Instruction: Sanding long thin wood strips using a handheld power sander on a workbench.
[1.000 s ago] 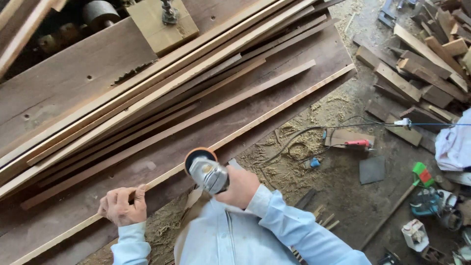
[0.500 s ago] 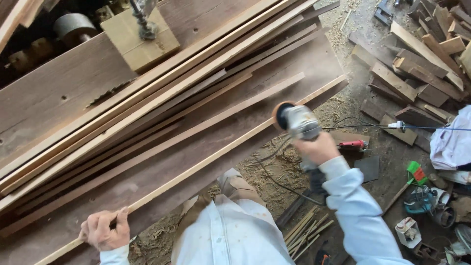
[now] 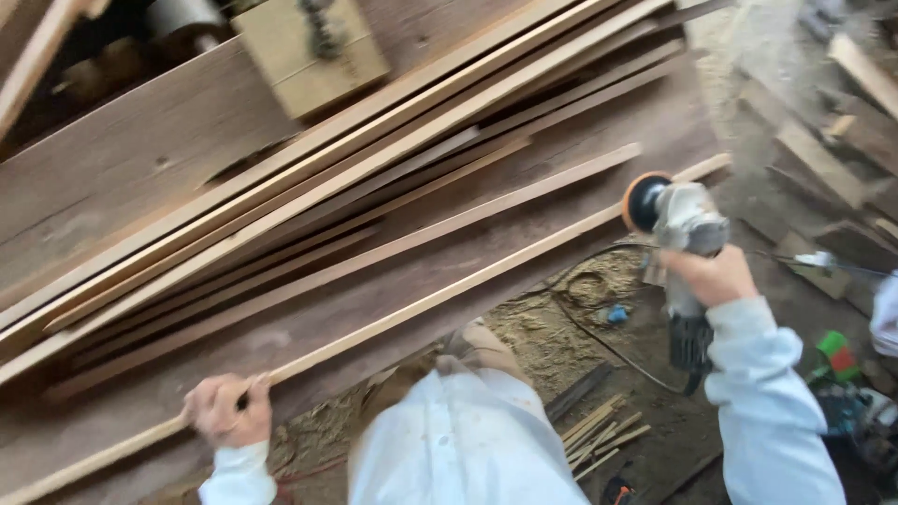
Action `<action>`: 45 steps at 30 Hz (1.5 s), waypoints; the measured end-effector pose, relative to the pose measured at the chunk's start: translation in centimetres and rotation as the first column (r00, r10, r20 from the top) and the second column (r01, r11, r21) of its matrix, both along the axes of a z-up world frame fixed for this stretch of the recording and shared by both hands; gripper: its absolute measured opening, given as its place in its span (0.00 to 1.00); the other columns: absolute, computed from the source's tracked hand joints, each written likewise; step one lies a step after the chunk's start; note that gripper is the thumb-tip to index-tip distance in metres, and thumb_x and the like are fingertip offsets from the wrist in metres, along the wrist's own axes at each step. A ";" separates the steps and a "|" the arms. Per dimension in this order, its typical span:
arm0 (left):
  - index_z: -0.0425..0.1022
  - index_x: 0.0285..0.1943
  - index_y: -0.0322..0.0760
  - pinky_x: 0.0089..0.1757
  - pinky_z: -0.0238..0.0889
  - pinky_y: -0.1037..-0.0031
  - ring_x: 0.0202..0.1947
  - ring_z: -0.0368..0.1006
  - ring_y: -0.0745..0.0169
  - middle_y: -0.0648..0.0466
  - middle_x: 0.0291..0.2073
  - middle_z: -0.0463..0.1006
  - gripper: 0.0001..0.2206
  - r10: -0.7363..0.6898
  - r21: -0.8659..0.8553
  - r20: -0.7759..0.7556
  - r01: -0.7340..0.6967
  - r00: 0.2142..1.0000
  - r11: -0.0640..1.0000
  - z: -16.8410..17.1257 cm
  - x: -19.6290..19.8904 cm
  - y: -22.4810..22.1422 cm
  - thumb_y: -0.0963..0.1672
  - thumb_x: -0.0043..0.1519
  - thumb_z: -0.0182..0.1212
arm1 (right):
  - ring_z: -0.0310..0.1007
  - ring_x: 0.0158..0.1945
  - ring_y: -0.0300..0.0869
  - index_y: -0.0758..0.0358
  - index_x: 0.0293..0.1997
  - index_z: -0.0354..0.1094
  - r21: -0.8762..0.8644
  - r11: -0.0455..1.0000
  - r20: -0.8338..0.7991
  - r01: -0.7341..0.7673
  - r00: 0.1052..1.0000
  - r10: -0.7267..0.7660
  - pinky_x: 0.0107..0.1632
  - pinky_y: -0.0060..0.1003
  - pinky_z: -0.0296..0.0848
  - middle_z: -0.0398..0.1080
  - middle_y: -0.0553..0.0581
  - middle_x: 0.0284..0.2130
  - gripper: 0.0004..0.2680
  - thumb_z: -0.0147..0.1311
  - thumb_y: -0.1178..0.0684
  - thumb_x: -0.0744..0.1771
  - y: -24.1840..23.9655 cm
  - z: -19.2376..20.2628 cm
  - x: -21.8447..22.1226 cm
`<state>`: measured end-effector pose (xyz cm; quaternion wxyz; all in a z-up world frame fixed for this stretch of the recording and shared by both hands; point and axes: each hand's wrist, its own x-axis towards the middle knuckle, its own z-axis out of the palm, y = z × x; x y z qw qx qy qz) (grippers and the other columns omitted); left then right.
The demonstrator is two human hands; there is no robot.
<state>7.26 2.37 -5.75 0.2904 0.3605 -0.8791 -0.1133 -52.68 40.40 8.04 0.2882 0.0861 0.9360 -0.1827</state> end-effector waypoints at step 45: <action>0.81 0.35 0.50 0.55 0.46 0.65 0.44 0.69 0.59 0.64 0.38 0.76 0.09 0.067 0.176 0.119 -0.087 0.991 0.981 0.0 1.9 0.7 0.52 0.62 0.73 | 0.74 0.31 0.47 0.67 0.43 0.74 -0.079 0.993 0.157 0.093 0.984 -0.079 0.35 0.41 0.75 0.77 0.63 0.33 0.12 0.63 0.53 0.60 -8.7 2.9 11.5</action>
